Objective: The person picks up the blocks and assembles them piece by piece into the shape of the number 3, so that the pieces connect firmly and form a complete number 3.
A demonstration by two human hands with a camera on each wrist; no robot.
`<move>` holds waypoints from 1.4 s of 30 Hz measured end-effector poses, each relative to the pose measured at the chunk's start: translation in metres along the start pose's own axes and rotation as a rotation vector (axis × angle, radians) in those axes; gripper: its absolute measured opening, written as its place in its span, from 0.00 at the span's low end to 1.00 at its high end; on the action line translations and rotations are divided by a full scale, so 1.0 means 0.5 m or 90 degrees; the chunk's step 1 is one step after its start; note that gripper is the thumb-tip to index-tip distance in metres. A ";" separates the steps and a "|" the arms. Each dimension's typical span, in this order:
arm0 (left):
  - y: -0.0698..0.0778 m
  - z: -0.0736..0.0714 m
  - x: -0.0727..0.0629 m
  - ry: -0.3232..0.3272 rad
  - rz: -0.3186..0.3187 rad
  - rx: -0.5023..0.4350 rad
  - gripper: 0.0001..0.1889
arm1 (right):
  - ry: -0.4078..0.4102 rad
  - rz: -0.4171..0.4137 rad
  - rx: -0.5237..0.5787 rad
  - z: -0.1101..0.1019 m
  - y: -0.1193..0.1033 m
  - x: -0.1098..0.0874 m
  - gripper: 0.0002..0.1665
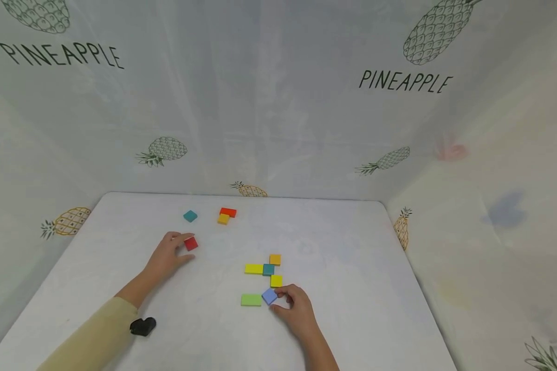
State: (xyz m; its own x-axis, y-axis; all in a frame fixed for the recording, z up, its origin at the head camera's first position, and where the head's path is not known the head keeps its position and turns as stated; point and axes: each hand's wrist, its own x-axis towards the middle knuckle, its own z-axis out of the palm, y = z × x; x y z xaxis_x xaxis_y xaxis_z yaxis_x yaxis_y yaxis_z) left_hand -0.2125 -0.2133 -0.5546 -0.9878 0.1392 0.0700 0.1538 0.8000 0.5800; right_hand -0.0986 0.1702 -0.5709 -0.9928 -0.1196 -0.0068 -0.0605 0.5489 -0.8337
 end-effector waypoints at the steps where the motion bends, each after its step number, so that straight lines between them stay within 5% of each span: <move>1: -0.002 -0.001 0.004 -0.004 0.001 0.006 0.33 | 0.000 0.000 0.001 0.000 0.001 0.000 0.19; 9: -0.009 0.000 0.028 -0.021 0.014 0.049 0.30 | -0.005 0.010 0.001 0.000 0.001 0.002 0.19; 16: -0.012 0.010 0.029 -0.018 -0.018 0.051 0.28 | -0.005 0.009 0.000 -0.001 0.000 0.001 0.20; 28: -0.013 0.015 0.030 -0.013 -0.003 0.048 0.27 | -0.001 -0.007 0.005 0.001 0.006 0.002 0.19; 35: 0.003 0.022 0.022 -0.022 -0.003 0.037 0.27 | 0.002 -0.007 0.008 0.000 0.004 0.000 0.19; 42: 0.028 0.030 0.015 -0.039 0.038 0.035 0.27 | 0.003 -0.010 0.005 0.002 0.004 0.001 0.19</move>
State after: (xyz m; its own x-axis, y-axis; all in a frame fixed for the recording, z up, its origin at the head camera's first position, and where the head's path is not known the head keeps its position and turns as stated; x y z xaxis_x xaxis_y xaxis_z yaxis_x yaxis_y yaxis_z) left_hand -0.2172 -0.1925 -0.5581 -0.9738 0.2213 0.0528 0.2150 0.8199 0.5305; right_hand -0.0994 0.1706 -0.5731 -0.9922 -0.1246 0.0094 -0.0758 0.5404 -0.8380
